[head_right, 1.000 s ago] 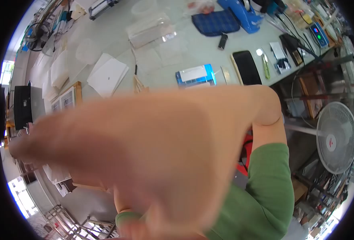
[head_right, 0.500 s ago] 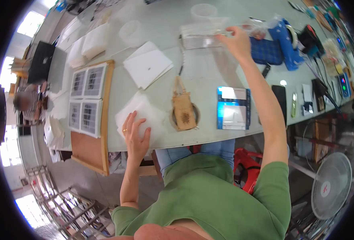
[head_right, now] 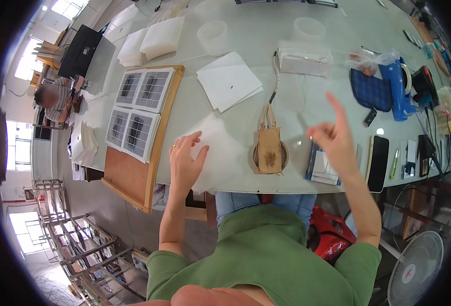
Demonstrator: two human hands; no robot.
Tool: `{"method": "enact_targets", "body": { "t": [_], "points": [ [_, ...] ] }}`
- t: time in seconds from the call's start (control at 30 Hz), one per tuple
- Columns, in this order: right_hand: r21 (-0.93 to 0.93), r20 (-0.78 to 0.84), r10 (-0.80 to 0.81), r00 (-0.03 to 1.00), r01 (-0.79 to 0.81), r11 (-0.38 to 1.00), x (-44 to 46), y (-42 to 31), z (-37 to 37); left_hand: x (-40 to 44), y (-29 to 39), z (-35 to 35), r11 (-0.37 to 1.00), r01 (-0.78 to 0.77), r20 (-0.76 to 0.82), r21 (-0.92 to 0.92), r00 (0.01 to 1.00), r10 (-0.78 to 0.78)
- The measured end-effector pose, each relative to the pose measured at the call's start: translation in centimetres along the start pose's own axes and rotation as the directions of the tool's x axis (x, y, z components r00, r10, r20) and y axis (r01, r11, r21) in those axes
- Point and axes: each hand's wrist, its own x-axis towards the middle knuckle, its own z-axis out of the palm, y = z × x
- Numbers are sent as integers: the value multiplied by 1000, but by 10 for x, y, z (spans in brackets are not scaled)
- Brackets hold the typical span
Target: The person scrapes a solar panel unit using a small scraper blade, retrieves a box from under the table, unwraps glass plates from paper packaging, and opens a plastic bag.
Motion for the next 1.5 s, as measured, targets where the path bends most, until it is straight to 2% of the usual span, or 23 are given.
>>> {"method": "enact_targets", "body": {
  "t": [0.03,0.07,0.13,0.2,0.23,0.3,0.37,0.43,0.47,0.53,0.67,0.7,0.77,0.8,0.87,1.1,1.17,1.2,1.23,1.27,1.3,1.4,1.5],
  "points": [
    [33,54,80,995,-82,996,-8,9,6,1,-1,1,1000,-1,-5,-1,1000,1],
    [33,56,80,995,-82,996,-12,15,10,0,-1,4,996,-60,-14,60,998,61],
    [36,135,187,973,-193,981,-16,26,17,-5,-2,8,972,-174,-36,158,983,181],
    [53,145,180,973,-190,980,-12,33,19,-18,6,9,967,-219,-30,128,974,225],
    [53,161,178,971,-189,981,-10,32,21,-28,7,11,976,-206,38,77,978,204],
    [46,176,173,969,-184,982,-5,30,22,-46,21,13,950,-245,48,195,969,241],
    [25,202,201,958,-211,977,-2,30,22,-59,15,25,949,-234,61,213,972,226],
    [-6,214,211,954,-215,977,1,34,24,-67,2,35,902,-310,-33,301,942,334],
    [-32,223,214,951,-212,977,1,35,24,-69,-3,39,905,-305,-27,296,945,327],
    [-23,224,220,949,-221,975,1,36,27,-67,-10,41,869,-419,-70,263,890,451],
    [-55,209,192,959,-184,981,4,38,27,-63,-9,35,859,-464,-35,215,876,482],
    [-56,202,192,960,-184,981,4,37,26,-61,-7,34,877,-437,-21,201,893,450],
    [-180,222,226,949,-188,966,4,34,25,-59,-2,30,895,-409,-8,180,909,417],
    [-185,220,228,948,-189,964,4,32,26,-58,1,28,898,-397,18,191,916,402],
    [-410,186,175,967,-85,908,4,30,26,-58,6,27,903,-381,42,199,924,380],
    [-576,162,139,977,-20,817,4,27,25,-61,1,31,864,-434,38,257,897,440],
    [-709,33,-183,983,152,688,-2,9,39,-63,-3,32,853,-451,24,263,887,461],
    [-709,37,-186,982,157,687,-2,7,45,-62,-5,33,858,-454,5,239,884,467],
    [-705,203,-359,911,390,592,-1,6,51,-62,-7,33,863,-457,-14,217,882,471],
    [-658,363,-502,785,597,459,-2,5,59,-63,-8,34,864,-453,-17,220,884,468],
    [-596,418,-456,785,617,514,-4,1,73,-64,-10,35,872,-450,-39,194,884,465],
    [-454,599,-450,662,744,491,7,11,112,-66,-12,37,882,-444,-74,159,885,459],
    [-440,620,-476,624,779,447,32,22,158,-67,-12,38,890,-434,-87,139,890,448]
  ]
}}
